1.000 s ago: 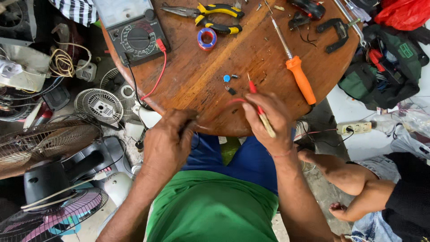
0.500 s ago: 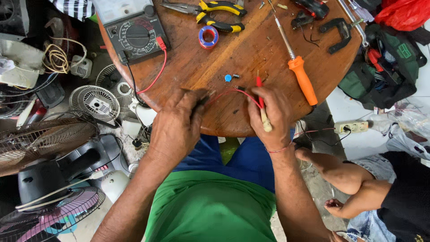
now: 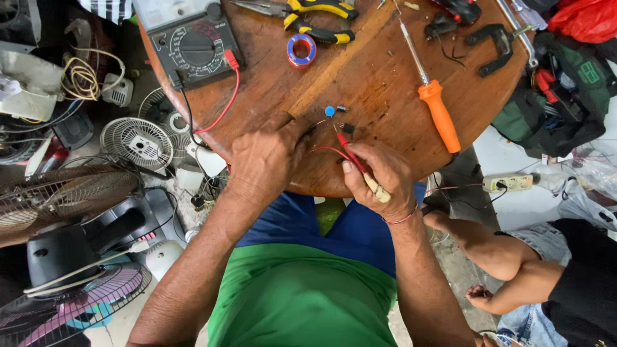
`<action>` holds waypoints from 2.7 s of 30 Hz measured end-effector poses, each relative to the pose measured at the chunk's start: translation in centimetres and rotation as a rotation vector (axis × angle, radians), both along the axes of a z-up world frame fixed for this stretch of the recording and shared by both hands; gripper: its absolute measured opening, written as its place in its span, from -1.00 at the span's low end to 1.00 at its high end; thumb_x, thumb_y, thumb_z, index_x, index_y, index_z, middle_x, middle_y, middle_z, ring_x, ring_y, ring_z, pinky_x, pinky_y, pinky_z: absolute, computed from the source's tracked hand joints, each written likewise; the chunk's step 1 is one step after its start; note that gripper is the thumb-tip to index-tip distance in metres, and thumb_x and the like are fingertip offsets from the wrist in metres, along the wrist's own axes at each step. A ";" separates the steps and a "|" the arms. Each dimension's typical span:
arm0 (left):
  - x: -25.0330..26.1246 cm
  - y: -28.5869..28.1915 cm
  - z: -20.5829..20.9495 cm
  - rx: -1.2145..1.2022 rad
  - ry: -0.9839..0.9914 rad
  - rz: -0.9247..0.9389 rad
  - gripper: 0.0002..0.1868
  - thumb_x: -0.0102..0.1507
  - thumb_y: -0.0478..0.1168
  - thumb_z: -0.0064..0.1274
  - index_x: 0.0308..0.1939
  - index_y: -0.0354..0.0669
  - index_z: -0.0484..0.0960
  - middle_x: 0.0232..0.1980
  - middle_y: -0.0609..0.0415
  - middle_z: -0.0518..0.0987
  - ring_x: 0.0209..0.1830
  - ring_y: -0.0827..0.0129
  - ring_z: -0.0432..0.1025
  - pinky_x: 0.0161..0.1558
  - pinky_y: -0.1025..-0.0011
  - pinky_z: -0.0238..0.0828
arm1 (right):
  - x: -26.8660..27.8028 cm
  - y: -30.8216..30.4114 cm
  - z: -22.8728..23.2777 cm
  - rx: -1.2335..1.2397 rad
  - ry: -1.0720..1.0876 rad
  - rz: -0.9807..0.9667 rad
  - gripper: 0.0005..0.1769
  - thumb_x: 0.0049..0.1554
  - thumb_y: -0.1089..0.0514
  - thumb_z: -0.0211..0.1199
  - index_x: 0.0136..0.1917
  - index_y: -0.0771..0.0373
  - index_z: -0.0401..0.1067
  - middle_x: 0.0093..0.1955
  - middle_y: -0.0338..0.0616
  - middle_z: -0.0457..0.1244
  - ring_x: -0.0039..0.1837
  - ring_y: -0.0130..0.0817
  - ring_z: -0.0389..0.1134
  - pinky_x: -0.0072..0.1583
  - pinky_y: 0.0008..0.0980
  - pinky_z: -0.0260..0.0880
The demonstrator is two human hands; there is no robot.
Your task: The person uses a multimeter to test small electronic components on a wooden table. They hold a component in one hand and touch the multimeter probes to its terminals with the other hand, checking readings on the analog meter.
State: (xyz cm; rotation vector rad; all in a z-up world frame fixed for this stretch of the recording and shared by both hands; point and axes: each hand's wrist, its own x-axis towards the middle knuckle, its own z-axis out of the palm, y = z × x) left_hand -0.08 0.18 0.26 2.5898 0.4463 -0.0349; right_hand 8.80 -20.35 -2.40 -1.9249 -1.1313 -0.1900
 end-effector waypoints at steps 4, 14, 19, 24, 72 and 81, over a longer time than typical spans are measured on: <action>0.4 0.2 0.1 -0.010 0.006 -0.025 -0.74 0.27 0.03 0.12 0.01 0.26 0.70 -0.06 0.21 0.63 -0.16 0.07 0.62 -0.14 0.08 0.61 | -0.1 -0.3 -0.4 -0.007 0.004 -0.029 -0.76 0.18 0.10 0.35 0.05 0.29 0.59 -0.12 0.00 0.41 -0.10 -0.05 0.48 0.01 -0.18 0.52; 0.8 0.3 0.0 -0.035 -0.003 -0.031 -0.82 0.28 0.02 0.11 -0.11 0.18 0.71 -0.13 0.16 0.65 -0.27 0.01 0.63 -0.26 0.11 0.62 | 0.0 -0.4 -0.7 -0.007 0.025 -0.047 -0.78 0.19 0.12 0.34 0.03 0.30 0.60 -0.14 0.04 0.39 -0.13 -0.02 0.46 -0.04 -0.19 0.49; 0.9 0.2 1.3 -0.034 0.011 -0.010 -0.83 0.28 0.07 0.09 -0.13 0.26 0.71 -0.15 0.18 0.64 -0.28 0.03 0.63 -0.23 0.13 0.61 | 0.0 0.0 -0.3 0.007 0.044 -0.047 -0.78 0.18 0.12 0.35 0.03 0.30 0.60 -0.13 0.06 0.40 -0.11 0.01 0.47 -0.04 -0.15 0.50; 0.9 0.3 0.7 0.022 0.020 -0.015 -0.83 0.25 0.07 0.16 -0.15 0.25 0.73 -0.21 0.18 0.66 -0.27 0.08 0.64 -0.25 0.14 0.61 | 0.0 0.3 0.0 -0.006 0.060 -0.039 -0.81 0.19 0.17 0.34 0.03 0.32 0.58 -0.14 0.10 0.40 -0.10 0.10 0.47 -0.07 -0.06 0.49; 1.6 -0.3 -0.8 0.203 -0.085 -0.184 -0.79 0.21 -0.01 0.03 -0.53 0.27 0.62 -0.63 0.32 0.45 -0.57 0.36 0.48 -0.65 0.28 0.33 | -0.5 1.6 1.4 -0.033 -0.052 -0.043 -0.84 0.20 0.18 0.32 -0.01 0.29 0.60 -0.14 0.00 0.41 -0.09 0.00 0.48 -0.07 -0.12 0.50; 1.2 0.5 -1.5 0.193 -0.006 -0.074 -0.81 0.18 0.17 0.09 -0.46 0.36 0.62 -0.45 0.44 0.49 -0.37 0.45 0.54 -0.55 0.42 0.43 | -0.3 1.3 0.8 -0.029 -0.124 -0.020 -0.84 0.20 0.17 0.32 -0.01 0.31 0.58 -0.14 -0.01 0.40 -0.13 -0.03 0.47 -0.08 -0.14 0.50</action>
